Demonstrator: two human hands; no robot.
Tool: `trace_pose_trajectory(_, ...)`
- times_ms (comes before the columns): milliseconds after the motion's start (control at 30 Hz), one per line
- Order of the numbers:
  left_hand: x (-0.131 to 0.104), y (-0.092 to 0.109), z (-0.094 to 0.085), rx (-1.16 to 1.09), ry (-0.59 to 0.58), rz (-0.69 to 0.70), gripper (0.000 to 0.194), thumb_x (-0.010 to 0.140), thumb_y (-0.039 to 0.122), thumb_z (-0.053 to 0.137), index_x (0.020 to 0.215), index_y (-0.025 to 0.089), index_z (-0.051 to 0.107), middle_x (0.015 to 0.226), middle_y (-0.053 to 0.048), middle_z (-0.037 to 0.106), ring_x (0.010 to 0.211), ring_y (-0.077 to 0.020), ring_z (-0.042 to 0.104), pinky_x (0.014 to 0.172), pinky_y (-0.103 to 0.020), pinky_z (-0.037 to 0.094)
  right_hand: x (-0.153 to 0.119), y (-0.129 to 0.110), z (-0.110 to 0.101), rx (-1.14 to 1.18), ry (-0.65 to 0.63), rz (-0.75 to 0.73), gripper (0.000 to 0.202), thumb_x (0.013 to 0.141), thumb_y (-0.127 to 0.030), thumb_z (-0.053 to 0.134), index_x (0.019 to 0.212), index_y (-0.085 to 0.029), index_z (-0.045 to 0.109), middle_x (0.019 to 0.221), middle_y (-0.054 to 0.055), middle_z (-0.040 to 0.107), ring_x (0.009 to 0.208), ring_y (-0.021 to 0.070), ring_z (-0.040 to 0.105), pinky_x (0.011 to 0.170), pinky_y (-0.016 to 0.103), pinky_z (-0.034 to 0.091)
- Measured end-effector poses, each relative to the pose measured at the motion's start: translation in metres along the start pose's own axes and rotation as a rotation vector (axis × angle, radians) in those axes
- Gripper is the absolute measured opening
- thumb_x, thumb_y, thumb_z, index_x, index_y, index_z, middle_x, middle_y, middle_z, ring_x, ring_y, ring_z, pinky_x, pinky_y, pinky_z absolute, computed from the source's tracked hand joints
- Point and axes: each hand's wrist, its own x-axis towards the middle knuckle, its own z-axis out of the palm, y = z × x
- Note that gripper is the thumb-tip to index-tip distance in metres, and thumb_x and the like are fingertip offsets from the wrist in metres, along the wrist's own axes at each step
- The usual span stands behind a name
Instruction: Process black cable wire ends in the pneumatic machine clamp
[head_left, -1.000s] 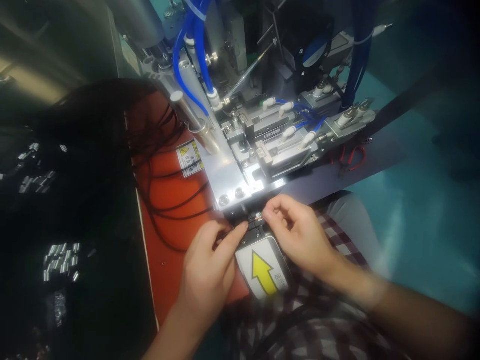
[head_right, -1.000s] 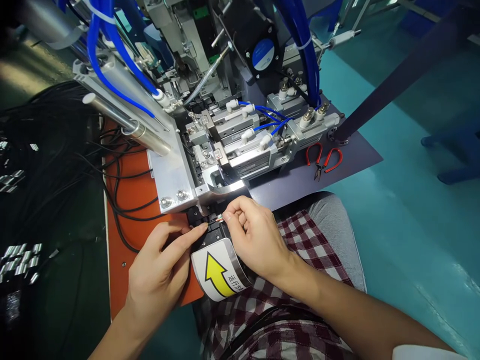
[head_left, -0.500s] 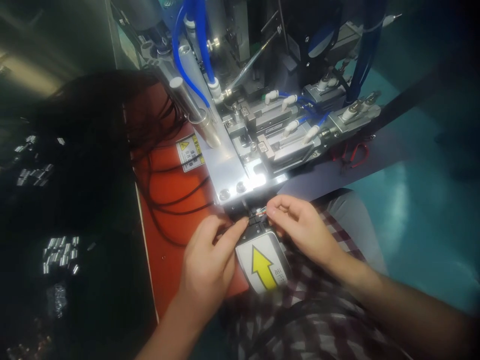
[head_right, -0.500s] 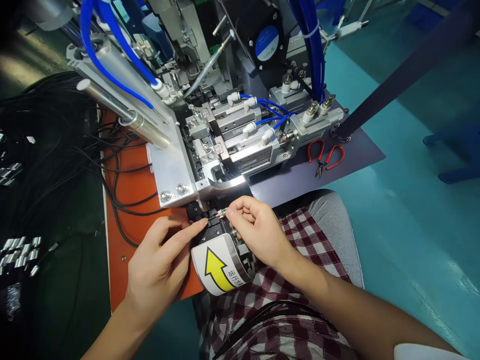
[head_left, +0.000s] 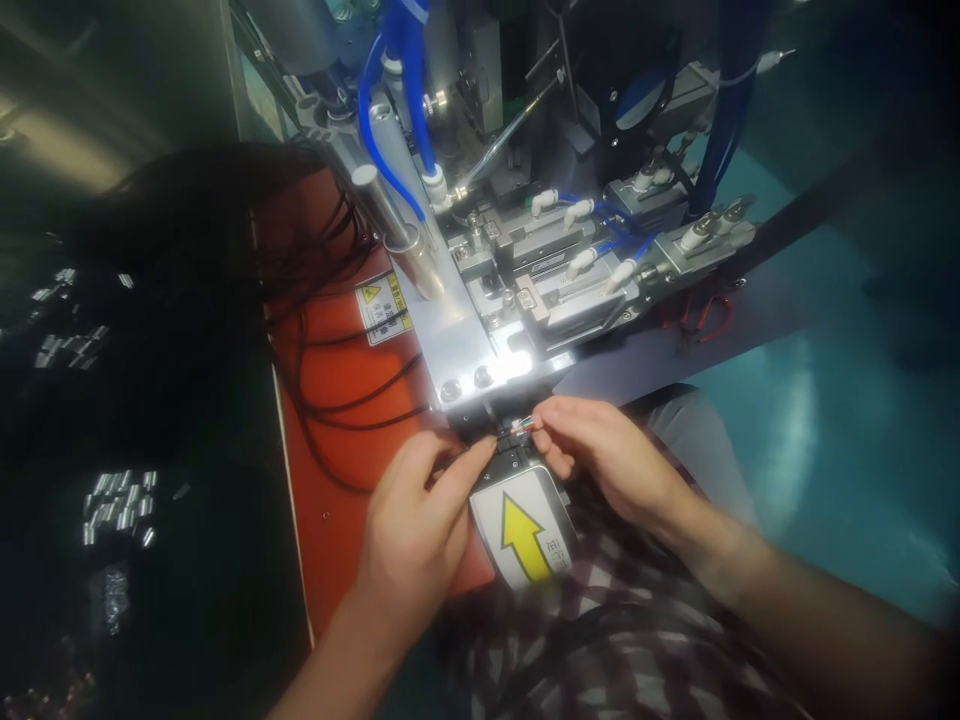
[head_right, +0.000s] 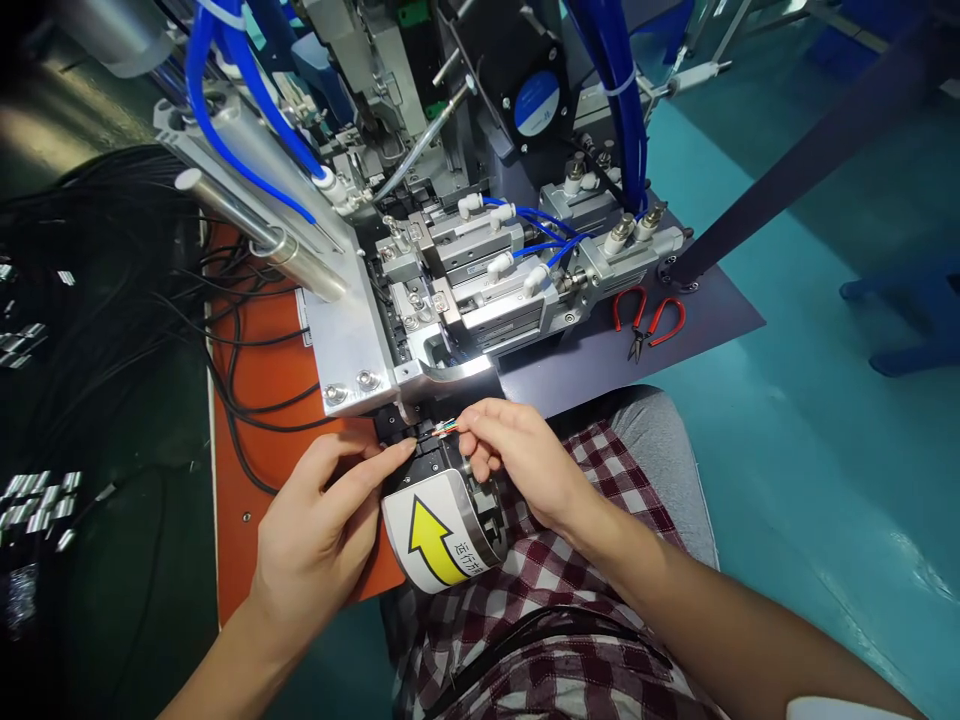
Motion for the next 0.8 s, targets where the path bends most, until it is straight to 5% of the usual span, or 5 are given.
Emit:
trace_pose_trajectory(233,0.000,0.000,0.001,-0.013,0.001,-0.008,0.030,0.088,-0.001,0.048,0.108,0.011,0.066,0.090,-0.007,0.055,0.082,-0.0140,0.055,0.069,-0.024,0.047,-0.002,0.002,0.010,-0.216,0.181,-0.153,0.021,0.086,-0.031,0.059,0.071,-0.017,0.054,0.052,-0.007,0.047,0.047,0.0080,0.043,0.047,0.021,0.034)
trace_pose_trajectory(533,-0.002,0.004,0.002,0.005,0.083,-0.030,0.022,0.086,0.000,0.053,0.102,0.009,0.065,0.090,-0.007,0.058,0.083,-0.0135,0.058,0.073,-0.023,0.050,-0.002,0.009,0.011,-0.514,0.252,-0.404,0.015,0.090,-0.026,0.052,0.076,-0.019,0.052,0.065,-0.003,0.054,0.058,0.0114,0.051,0.055,0.024,0.040)
trace_pose_trajectory(733,0.001,0.007,-0.002,0.206,0.059,0.050,0.023,0.090,0.005,0.045,0.098,0.008,0.067,0.084,-0.010,0.059,0.076,-0.0172,0.059,0.063,-0.027,0.053,-0.001,0.002,0.013,-0.379,0.175,-0.166,0.022,0.090,-0.032,0.052,0.072,-0.019,0.051,0.055,-0.004,0.051,0.052,0.0116,0.050,0.053,0.024,0.040)
trace_pose_trajectory(800,0.002,0.006,-0.002,0.201,0.070,0.062,0.024,0.091,0.006,0.043,0.097,0.008,0.067,0.083,-0.009,0.060,0.075,-0.0166,0.059,0.063,-0.026,0.053,-0.001,0.002,0.012,-0.398,0.184,-0.196,0.022,0.090,-0.031,0.052,0.071,-0.020,0.050,0.055,-0.004,0.052,0.052,0.0118,0.051,0.054,0.025,0.040)
